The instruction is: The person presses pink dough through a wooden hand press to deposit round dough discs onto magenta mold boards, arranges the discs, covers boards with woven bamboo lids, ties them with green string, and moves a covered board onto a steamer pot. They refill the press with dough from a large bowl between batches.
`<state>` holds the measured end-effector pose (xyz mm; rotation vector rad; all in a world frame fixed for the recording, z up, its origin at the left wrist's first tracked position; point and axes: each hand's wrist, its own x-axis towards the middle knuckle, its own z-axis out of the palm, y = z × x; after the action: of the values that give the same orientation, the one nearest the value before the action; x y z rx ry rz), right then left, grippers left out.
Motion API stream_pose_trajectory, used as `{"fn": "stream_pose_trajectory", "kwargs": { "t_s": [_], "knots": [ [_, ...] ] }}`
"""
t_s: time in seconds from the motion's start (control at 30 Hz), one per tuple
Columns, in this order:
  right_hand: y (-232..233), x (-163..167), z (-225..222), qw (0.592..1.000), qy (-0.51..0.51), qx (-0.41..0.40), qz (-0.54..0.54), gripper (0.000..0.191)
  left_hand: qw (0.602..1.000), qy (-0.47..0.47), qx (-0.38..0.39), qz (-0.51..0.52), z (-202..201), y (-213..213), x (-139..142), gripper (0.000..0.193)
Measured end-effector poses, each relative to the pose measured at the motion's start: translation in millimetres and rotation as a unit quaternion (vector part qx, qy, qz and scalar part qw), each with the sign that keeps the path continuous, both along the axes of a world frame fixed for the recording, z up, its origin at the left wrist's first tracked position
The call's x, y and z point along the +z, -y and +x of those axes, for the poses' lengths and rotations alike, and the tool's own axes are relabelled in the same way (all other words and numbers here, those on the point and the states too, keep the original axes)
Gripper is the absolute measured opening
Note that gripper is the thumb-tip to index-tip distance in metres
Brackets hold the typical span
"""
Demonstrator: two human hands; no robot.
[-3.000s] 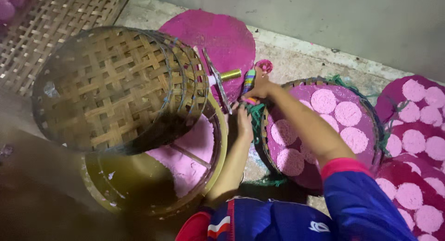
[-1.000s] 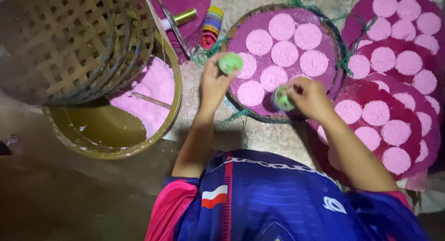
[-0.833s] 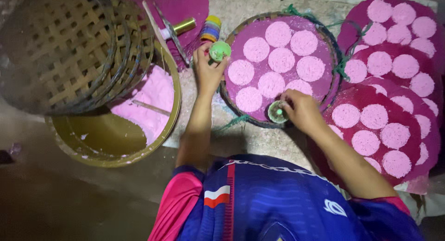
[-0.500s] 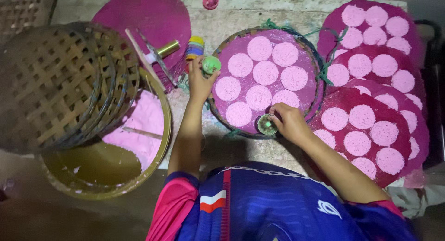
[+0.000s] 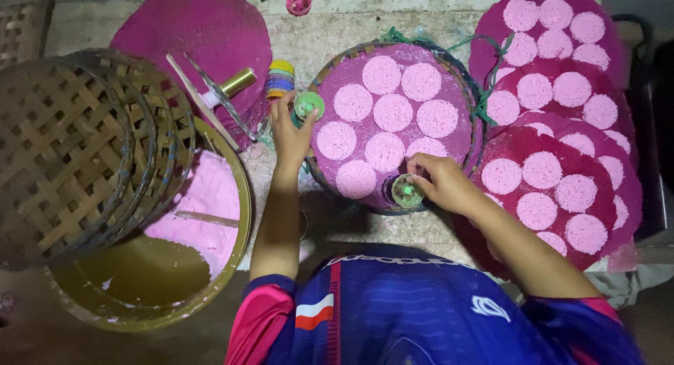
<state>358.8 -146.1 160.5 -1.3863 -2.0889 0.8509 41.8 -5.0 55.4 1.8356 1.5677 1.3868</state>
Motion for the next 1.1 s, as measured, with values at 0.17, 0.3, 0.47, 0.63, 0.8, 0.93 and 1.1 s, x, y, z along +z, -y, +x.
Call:
{"fn": "stream_pose_trajectory", "kwargs": {
  "t_s": [0.17,0.3,0.47,0.63,0.8,0.93,1.1],
  "knots": [
    [-1.7,-1.9,7.1,0.997,0.065,-0.016,-0.049,0.016,1.000,0.022,0.016,-0.004,-4.7,-9.4,-4.4,0.038],
    [-9.6,-2.4,19.2,0.983,-0.018,0.047,-0.177,0.011,0.999,0.009,0.013,-0.032,-7.5,-21.7,0.7,0.033],
    [-51.8,-11.9,55.3,0.955,-0.058,-0.081,-0.280,0.013,0.994,-0.025,0.021,-0.108,-8.6,-29.1,7.2,0.026],
    [-126.1,-47.4,109.4,0.946,-0.078,-0.310,-0.051,0.010,0.995,-0.087,0.044,0.035,-0.8,-43.0,2.2,0.016],
    [-148.1,-67.7,120.4,0.948,0.037,-0.296,0.112,0.023,0.999,-0.039,0.030,-0.005,7.8,-54.8,4.6,0.014],
    [-95.4,-33.2,83.1,0.953,0.028,-0.267,0.140,0.033,0.997,0.017,0.048,-0.064,4.0,-21.3,19.1,0.020],
    [-8.8,8.5,-3.9,0.988,0.125,0.048,0.073,0.061,0.995,0.051,-0.021,-0.077,12.8,54.1,59.8,0.027]
  ]
}}
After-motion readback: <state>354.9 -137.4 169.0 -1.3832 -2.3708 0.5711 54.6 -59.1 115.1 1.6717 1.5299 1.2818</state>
